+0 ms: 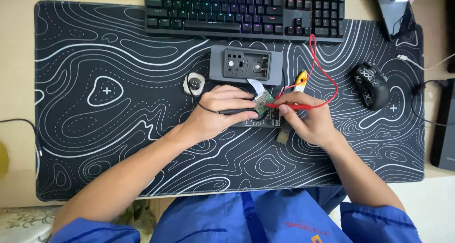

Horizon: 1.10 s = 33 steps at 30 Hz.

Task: Testing a circuit board using multimeter probes to check for electrical signals or continuity

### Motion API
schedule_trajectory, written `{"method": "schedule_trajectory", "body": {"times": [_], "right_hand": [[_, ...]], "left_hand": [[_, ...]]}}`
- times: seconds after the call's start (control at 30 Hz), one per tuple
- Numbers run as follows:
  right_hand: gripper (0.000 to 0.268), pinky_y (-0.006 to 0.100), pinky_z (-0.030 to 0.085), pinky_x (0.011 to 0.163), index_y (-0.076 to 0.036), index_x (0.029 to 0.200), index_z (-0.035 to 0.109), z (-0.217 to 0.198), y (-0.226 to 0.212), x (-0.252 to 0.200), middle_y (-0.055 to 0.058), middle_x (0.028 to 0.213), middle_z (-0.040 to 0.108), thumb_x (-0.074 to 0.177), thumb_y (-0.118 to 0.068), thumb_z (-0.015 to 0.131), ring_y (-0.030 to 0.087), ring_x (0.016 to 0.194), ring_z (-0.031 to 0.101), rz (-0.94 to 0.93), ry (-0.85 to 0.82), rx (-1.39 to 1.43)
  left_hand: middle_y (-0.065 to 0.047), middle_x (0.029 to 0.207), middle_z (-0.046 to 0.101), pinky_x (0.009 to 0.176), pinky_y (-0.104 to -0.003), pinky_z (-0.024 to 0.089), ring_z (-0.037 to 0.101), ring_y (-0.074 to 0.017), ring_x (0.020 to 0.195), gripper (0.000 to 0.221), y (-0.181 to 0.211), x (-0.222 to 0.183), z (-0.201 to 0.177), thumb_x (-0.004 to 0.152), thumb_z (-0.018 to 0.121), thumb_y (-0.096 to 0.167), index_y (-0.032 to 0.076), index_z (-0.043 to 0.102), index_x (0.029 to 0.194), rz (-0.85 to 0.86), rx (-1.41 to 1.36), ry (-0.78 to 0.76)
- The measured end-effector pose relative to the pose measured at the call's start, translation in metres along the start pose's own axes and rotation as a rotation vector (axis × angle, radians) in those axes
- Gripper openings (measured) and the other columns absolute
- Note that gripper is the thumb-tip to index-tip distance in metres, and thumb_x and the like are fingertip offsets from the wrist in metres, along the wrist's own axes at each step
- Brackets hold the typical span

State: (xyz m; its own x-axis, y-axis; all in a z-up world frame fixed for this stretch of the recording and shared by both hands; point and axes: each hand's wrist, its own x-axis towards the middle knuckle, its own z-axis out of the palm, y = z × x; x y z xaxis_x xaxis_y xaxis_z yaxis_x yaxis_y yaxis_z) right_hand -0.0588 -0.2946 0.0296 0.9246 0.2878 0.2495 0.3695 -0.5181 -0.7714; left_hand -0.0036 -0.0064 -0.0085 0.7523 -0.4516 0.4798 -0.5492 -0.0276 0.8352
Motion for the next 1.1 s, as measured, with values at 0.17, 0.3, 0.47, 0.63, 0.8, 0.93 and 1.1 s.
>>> {"method": "schedule_trajectory", "body": {"times": [0.17, 0.3, 0.47, 0.63, 0.8, 0.93, 1.1], "right_hand": [[0.017, 0.047, 0.063, 0.078, -0.006, 0.123, 0.083, 0.001, 0.009, -0.006, 0.011, 0.088, 0.083, 0.113, -0.015, 0.072, 0.032, 0.078, 0.078, 0.015, 0.006, 0.029], [0.016, 0.040, 0.061, 0.080, -0.005, 0.124, 0.082, 0.002, 0.008, -0.007, 0.008, 0.089, 0.083, 0.116, -0.014, 0.071, 0.026, 0.078, 0.078, -0.005, 0.034, 0.075], [0.016, 0.038, 0.062, 0.079, -0.003, 0.123, 0.082, 0.005, 0.014, -0.007, 0.008, 0.088, 0.083, 0.116, -0.014, 0.072, 0.026, 0.076, 0.078, -0.035, 0.053, 0.079], [0.016, 0.045, 0.064, 0.081, -0.002, 0.122, 0.081, 0.006, 0.011, -0.012, 0.012, 0.092, 0.083, 0.116, -0.013, 0.071, 0.034, 0.083, 0.080, -0.032, 0.050, 0.022], [0.015, 0.045, 0.064, 0.079, -0.003, 0.120, 0.083, 0.009, 0.004, -0.015, 0.012, 0.093, 0.083, 0.113, -0.012, 0.072, 0.034, 0.082, 0.079, -0.028, 0.051, 0.055], [0.018, 0.046, 0.064, 0.080, 0.003, 0.122, 0.082, 0.006, -0.007, -0.008, 0.016, 0.098, 0.083, 0.115, -0.009, 0.071, 0.033, 0.084, 0.079, -0.115, 0.117, 0.098], [0.029, 0.052, 0.060, 0.097, 0.003, 0.133, 0.083, 0.005, -0.006, 0.004, 0.022, 0.121, 0.081, 0.108, -0.012, 0.086, 0.043, 0.106, 0.075, -0.243, 0.123, -0.138]], "left_hand": [[-0.015, 0.120, 0.089, 0.104, -0.047, 0.064, 0.084, -0.0401, 0.116, 0.018, 0.003, 0.003, -0.005, 0.100, 0.096, 0.019, 0.013, 0.091, 0.116, -0.015, -0.107, -0.012], [-0.016, 0.119, 0.088, 0.104, -0.046, 0.065, 0.085, -0.0392, 0.116, 0.019, 0.009, 0.007, -0.010, 0.098, 0.097, 0.014, 0.011, 0.090, 0.116, -0.058, -0.148, 0.001], [-0.016, 0.124, 0.087, 0.103, -0.046, 0.066, 0.085, -0.0399, 0.118, 0.021, 0.007, 0.007, -0.008, 0.098, 0.098, 0.014, 0.011, 0.090, 0.118, -0.055, -0.132, -0.006], [-0.017, 0.132, 0.084, 0.104, -0.047, 0.065, 0.083, -0.0406, 0.119, 0.020, 0.016, 0.010, -0.009, 0.102, 0.094, 0.014, 0.010, 0.088, 0.122, -0.047, -0.028, -0.030], [-0.015, 0.128, 0.086, 0.104, -0.048, 0.065, 0.082, -0.0393, 0.119, 0.018, 0.010, 0.007, -0.007, 0.105, 0.091, 0.011, 0.010, 0.088, 0.123, -0.046, -0.023, -0.052], [-0.011, 0.125, 0.088, 0.107, -0.046, 0.064, 0.083, -0.0348, 0.120, 0.018, 0.006, 0.006, -0.006, 0.106, 0.090, 0.011, 0.011, 0.088, 0.124, -0.050, -0.055, -0.058], [-0.010, 0.126, 0.088, 0.108, -0.045, 0.063, 0.082, -0.0330, 0.123, 0.017, 0.009, 0.006, -0.007, 0.107, 0.089, 0.011, 0.012, 0.088, 0.124, -0.053, -0.066, -0.066]]}}
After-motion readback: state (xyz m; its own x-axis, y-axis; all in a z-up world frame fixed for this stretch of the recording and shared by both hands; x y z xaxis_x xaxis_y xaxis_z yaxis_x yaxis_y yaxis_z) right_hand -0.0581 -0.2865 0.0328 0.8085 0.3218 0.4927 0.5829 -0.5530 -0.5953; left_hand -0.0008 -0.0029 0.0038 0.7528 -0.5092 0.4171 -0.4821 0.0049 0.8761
